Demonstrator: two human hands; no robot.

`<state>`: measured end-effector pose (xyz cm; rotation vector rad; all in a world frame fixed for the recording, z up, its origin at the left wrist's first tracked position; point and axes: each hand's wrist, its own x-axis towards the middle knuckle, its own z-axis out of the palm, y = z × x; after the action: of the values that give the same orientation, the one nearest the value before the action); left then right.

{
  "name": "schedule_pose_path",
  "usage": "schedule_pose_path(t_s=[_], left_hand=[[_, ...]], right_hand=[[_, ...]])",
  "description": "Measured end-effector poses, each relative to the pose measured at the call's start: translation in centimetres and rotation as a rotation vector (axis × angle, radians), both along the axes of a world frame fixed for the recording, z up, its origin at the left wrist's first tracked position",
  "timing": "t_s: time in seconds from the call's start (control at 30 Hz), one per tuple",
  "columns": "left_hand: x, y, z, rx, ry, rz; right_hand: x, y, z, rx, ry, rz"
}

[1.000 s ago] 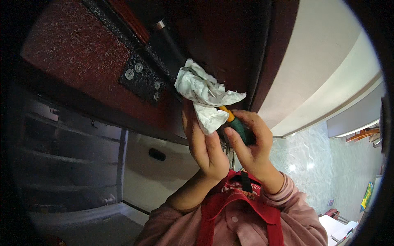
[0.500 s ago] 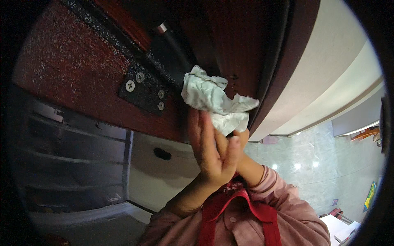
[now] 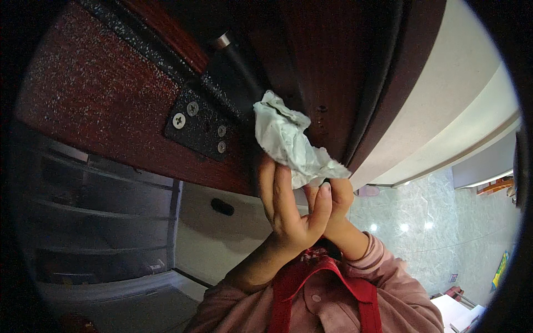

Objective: The person cleans a small metal part with a white cloth, then wipes a black cylindrical door lock mechanism. They retrieve a screwdriver from a drawer and use it to tighten screws on the door lock while holding the cloth.

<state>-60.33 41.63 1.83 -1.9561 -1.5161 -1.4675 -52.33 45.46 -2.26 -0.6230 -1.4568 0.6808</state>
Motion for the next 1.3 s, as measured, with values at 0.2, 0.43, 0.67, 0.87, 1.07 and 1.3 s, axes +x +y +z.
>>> schedule_pose_path(t_s=[0.2,0.43,0.67,0.87,1.07,1.3], left_hand=[[-0.1,-0.6,0.8,-0.085,0.004,0.040],[-0.4,-1.7,0.3,-0.138,-0.229,-0.073],[-0.5,0.0,1.4,-0.004,-0.239,-0.045],[-1.1,0.1,1.7,0.062,-0.129,-0.009],[-1.3,-0.1,1.0,0.079,-0.136,0.015],[-0.7,-0.7,1.0,-0.034,-0.088,0.061]], right_hand=[[-2.1,1.0,0.0,-0.003,0.151,0.103],[3.3,-1.0,-3.9,0.095,-0.083,-0.060],[4.4,-0.9,-0.1,0.047,-0.207,-0.153],[3.7,-0.4,2.3,0.057,-0.201,-0.074],[2.1,1.3,2.5,0.104,-0.097,0.019],[-1.6,1.4,1.3,-0.023,0.113,0.116]])
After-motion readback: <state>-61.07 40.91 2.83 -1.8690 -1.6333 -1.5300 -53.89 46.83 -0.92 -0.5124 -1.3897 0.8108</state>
